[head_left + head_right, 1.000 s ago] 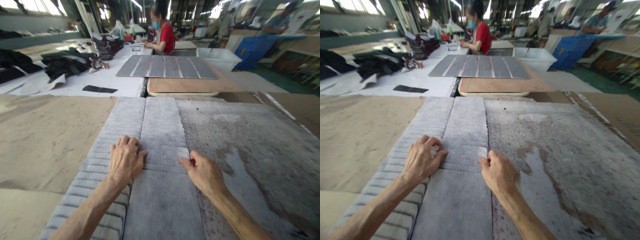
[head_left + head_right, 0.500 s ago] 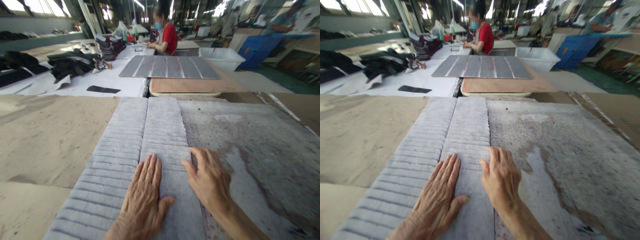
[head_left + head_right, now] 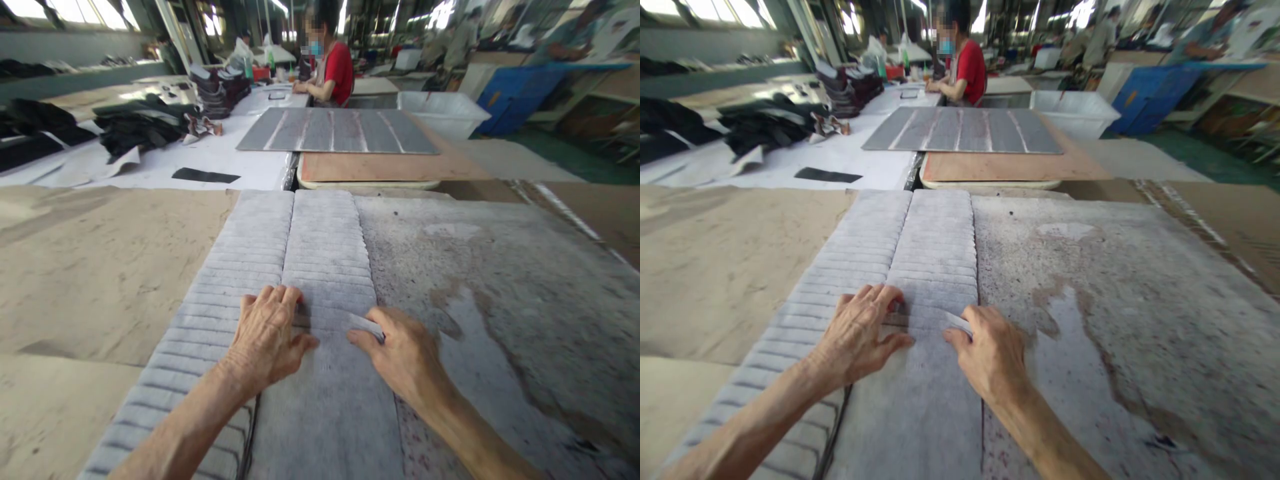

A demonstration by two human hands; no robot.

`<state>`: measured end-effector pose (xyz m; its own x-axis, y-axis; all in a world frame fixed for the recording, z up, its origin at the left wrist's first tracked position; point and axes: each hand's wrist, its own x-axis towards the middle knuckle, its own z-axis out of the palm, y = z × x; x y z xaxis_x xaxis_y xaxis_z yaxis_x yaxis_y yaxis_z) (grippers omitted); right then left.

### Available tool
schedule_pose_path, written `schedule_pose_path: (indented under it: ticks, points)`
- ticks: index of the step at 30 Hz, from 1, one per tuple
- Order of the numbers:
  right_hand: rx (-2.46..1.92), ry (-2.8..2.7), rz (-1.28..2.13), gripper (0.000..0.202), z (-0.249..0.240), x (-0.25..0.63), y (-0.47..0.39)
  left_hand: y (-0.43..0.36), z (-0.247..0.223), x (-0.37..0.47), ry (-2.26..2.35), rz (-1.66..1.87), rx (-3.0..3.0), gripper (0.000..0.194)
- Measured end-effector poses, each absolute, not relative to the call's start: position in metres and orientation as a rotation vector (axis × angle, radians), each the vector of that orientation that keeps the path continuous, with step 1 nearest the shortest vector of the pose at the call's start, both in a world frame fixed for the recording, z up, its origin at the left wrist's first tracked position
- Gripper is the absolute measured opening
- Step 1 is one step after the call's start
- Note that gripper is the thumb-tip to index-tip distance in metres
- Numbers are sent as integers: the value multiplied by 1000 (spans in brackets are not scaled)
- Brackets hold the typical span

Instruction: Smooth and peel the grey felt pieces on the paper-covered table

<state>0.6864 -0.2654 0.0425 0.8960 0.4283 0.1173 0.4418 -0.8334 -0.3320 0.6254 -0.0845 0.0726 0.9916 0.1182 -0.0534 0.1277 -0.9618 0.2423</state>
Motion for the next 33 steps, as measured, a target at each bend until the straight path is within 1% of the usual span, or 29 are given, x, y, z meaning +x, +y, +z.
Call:
schedule_pose_path:
  ticks: [2,6,11,13,14,17,18,21,24,30,33]
  points:
    - [-2637,-688,-126,21,40,683,-267,-83,73,627,235,-77,2863,38]
    - [-2558,-723,-239,20,35,679,-267,-83,69,626,348,-63,2829,31]
    - [-2543,-716,-253,19,31,679,-268,-86,71,628,380,-72,2793,36]
    - [-2560,-691,-223,18,31,679,-268,-87,73,628,400,-64,2787,40]
    - [-2576,-672,-205,18,31,680,-267,-88,74,627,417,-58,2790,38]
    - [-2653,-606,-157,19,37,680,-266,-87,74,618,530,-58,2790,19]
    - [-2690,-583,-143,21,39,680,-267,-86,74,614,571,-66,2784,19]
    - [-2790,-490,-79,31,44,677,-270,-83,70,605,649,-96,2772,26]
    - [-2773,-387,66,38,45,673,-275,-82,68,601,662,-136,2752,27]
    - [-2640,-254,287,34,44,676,-278,-81,74,609,789,-234,2681,27]
    - [-2614,-225,338,32,47,679,-277,-80,76,612,797,-279,2652,26]
